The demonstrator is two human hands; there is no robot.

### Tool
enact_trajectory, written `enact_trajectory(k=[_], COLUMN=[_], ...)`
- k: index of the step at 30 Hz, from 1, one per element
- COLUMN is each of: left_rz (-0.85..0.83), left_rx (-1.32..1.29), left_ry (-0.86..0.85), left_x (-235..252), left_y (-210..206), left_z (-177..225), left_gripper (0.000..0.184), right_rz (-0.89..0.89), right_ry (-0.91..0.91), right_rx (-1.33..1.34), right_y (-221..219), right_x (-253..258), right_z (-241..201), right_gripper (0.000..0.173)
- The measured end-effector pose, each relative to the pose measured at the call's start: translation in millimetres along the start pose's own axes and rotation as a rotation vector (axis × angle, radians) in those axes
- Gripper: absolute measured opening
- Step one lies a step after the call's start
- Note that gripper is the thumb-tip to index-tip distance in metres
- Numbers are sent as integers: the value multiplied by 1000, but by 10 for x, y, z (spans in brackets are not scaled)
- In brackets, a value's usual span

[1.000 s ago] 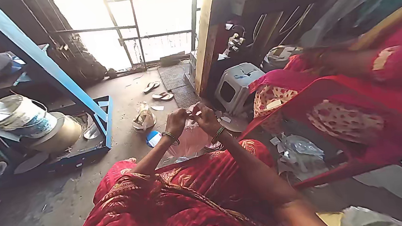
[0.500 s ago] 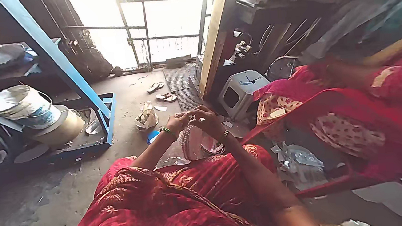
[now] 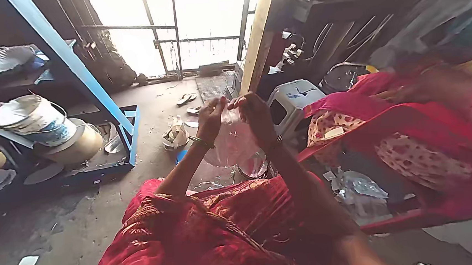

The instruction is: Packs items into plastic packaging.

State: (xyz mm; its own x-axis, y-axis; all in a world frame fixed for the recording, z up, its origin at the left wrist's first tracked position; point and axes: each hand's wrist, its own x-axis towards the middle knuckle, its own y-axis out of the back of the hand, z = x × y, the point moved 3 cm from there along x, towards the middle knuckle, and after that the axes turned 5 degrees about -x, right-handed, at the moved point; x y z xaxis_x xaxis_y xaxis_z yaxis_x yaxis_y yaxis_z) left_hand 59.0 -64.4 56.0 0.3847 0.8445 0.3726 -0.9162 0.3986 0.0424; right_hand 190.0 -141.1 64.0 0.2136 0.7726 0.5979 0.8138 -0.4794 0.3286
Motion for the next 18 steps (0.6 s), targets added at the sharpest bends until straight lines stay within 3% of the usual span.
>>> enact_trajectory(k=[2,5,11,14,18], left_rz=[84,190,178,164,-28], left_rx=[-111,-187,121,107,62], left_ry=[82,221,450,236,-87], left_x=[92,227,180,137,88], left_y=[71,263,219,186,15], left_z=[46,-243,-880,-880,-355], left_gripper=[32,30,36,32,29], right_rz=[-7,-81,-58,-60,56], right_ry=[91,171,83,117,73], right_rx=[-93,-298,-225,-226,-180], right_y=[13,-2,-156,-78,135], right_x=[78,-187,-831,-837,-817], right_z=[-197,-238,315,233,70], right_gripper=[25,20,19,18,15])
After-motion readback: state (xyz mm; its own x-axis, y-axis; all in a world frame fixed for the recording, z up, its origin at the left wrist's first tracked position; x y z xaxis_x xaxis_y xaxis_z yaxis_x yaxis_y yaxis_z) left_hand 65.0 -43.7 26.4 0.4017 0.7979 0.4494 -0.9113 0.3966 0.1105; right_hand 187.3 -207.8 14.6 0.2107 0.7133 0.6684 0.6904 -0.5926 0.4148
